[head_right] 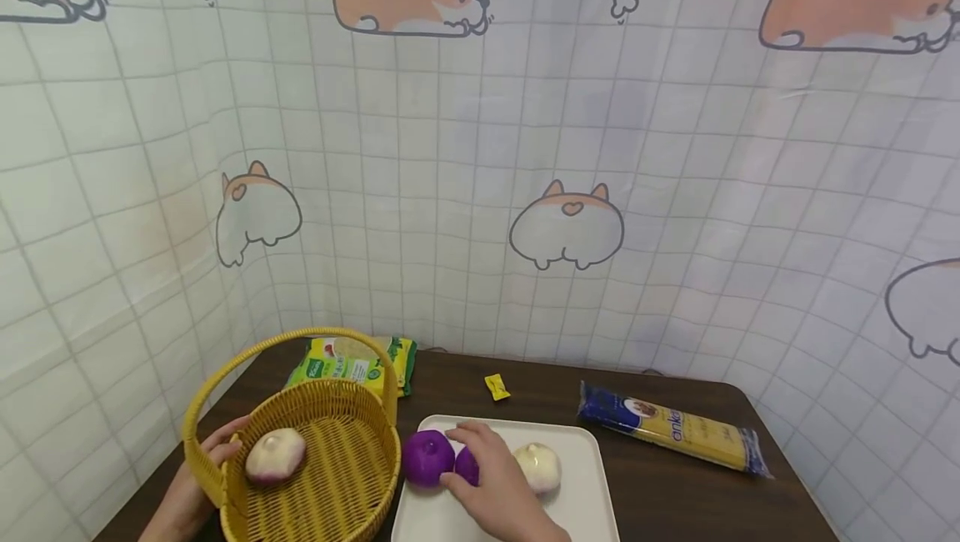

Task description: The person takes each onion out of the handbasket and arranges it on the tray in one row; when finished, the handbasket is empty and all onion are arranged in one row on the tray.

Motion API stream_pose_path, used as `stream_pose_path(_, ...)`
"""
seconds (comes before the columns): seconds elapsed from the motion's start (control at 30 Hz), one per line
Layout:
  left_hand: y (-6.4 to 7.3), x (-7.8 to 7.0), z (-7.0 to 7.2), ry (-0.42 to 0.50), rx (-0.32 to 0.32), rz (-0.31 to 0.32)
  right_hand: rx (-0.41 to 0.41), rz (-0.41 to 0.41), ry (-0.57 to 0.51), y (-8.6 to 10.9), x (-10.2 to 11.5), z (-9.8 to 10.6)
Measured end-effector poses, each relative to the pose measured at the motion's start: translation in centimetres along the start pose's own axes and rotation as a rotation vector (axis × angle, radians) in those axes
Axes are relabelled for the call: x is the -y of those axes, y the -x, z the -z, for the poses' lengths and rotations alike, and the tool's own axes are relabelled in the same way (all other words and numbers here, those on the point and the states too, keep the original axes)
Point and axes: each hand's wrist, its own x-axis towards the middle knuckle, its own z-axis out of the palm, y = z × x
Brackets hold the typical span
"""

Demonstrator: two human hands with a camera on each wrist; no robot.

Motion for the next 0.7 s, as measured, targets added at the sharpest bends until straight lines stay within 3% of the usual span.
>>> stream_pose_path(0.13, 0.2, 0.3, 0.1, -0.019, -0.024, 0.004, 0.043, 0.097, -0.081, -1.0, 1.9, -2.3)
stream_pose_path(0.27, 0.1, 0.3, 0.1, -0.011, -0.025, -0.004, 0.060, 0.247, -0.149, -1.8, 3.4, -4.4)
stream_pose_path(0.43, 0.3, 0.0, 0.0, 0.008, -0.006, -0.016, 0.133, 0.390, -0.153, -2.6, 5.1, -6.5)
stream_pose_path(0.57, 0.4, 0.0, -0.1, 0.013, -0.004, -0.014, 0.187, 0.404, -0.136, -3.3, 6.1, -8.0)
stream_pose_path(0.7, 0.3, 0.3, 0.0, 0.005, -0.009, -0.016, 0.184, 0.412, -0.105, -4.0, 6.3, -9.7)
